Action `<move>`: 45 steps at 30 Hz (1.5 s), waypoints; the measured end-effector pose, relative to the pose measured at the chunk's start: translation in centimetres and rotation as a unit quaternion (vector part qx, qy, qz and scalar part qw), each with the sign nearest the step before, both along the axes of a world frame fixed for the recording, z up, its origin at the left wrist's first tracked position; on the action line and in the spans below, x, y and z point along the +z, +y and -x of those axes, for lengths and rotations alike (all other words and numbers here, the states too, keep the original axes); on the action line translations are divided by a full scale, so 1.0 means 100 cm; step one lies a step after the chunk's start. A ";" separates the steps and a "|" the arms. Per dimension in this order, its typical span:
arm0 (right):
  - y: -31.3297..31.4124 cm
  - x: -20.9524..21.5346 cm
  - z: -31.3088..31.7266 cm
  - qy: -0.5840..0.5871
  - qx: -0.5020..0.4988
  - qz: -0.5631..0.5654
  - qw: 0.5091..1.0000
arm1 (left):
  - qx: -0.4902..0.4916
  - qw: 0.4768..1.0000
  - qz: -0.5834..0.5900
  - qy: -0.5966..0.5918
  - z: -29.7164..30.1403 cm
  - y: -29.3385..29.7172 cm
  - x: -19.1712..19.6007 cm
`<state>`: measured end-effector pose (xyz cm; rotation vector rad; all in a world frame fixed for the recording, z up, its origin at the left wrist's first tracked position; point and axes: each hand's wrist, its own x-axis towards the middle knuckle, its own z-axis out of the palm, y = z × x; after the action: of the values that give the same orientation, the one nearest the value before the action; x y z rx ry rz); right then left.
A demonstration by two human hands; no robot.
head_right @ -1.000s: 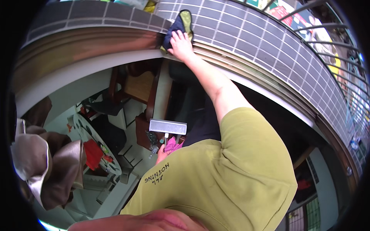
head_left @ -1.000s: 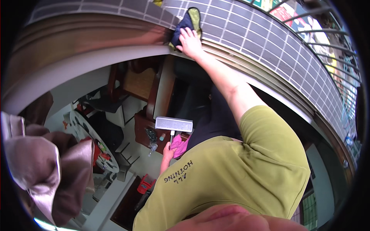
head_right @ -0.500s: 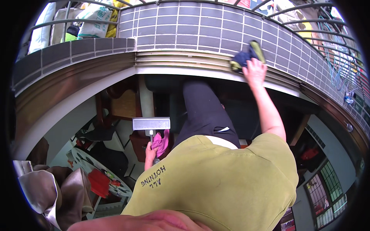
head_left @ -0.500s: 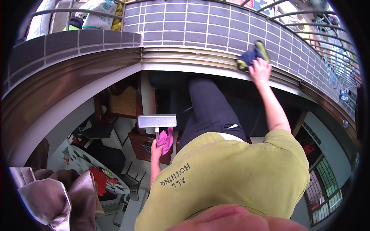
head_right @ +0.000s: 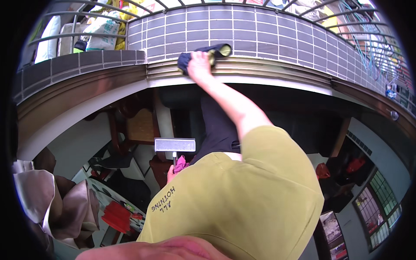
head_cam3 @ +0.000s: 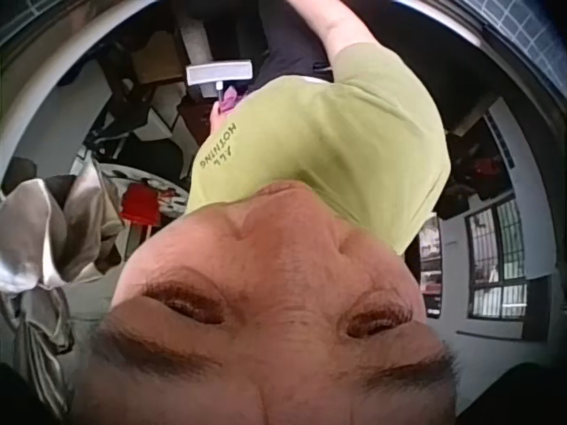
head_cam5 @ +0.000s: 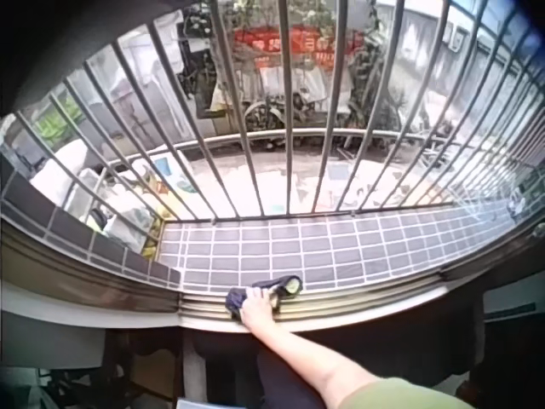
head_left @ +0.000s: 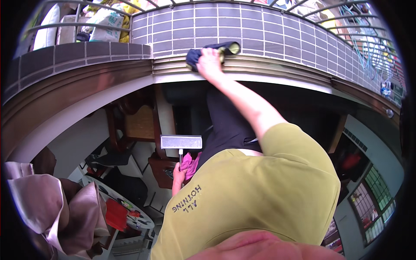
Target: Cleaning a window ledge and glass using a squeegee and a cloth.
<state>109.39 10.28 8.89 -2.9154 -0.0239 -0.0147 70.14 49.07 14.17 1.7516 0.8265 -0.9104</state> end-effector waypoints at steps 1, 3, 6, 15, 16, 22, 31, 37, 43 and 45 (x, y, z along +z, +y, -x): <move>0.006 -0.007 -0.010 0.004 -0.011 0.021 1.000 | -0.040 0.999 -0.022 -0.013 -0.009 -0.003 0.004; 0.002 0.003 -0.010 0.026 -0.020 0.010 0.999 | -0.071 0.995 -0.054 -0.033 -0.018 -0.008 0.021; -0.058 -0.005 0.028 -0.082 0.004 -0.013 0.997 | -0.088 0.992 -0.079 -0.052 -0.019 0.014 0.021; -0.335 -0.009 0.179 0.035 -0.303 0.236 0.923 | 0.008 0.999 -0.008 -0.039 0.002 0.032 0.007; -0.343 -0.013 0.180 0.026 -0.331 0.236 0.913 | 0.011 0.999 -0.008 -0.049 0.004 0.030 0.007; -0.309 -0.006 0.151 0.116 -0.459 0.159 0.866 | -0.019 1.000 -0.001 -0.006 -0.002 -0.010 0.049; -0.295 0.002 0.158 0.060 -0.338 0.146 0.928 | -0.042 0.998 -0.009 0.039 -0.009 -0.022 0.054; -0.377 0.019 0.201 0.133 -0.337 0.272 0.892 | -0.088 0.995 -0.029 -0.047 0.004 0.007 0.024; -0.441 0.023 0.211 0.259 -0.355 0.340 0.832 | -0.018 0.999 -0.011 -0.031 0.016 -0.027 0.044; -0.457 0.019 0.215 0.256 -0.367 0.350 0.823 | -0.047 0.999 -0.022 -0.011 0.015 -0.039 0.052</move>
<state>87.90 -35.44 10.74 -3.2568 1.4584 0.8014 68.68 45.18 19.42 1.8483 0.7603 -0.9379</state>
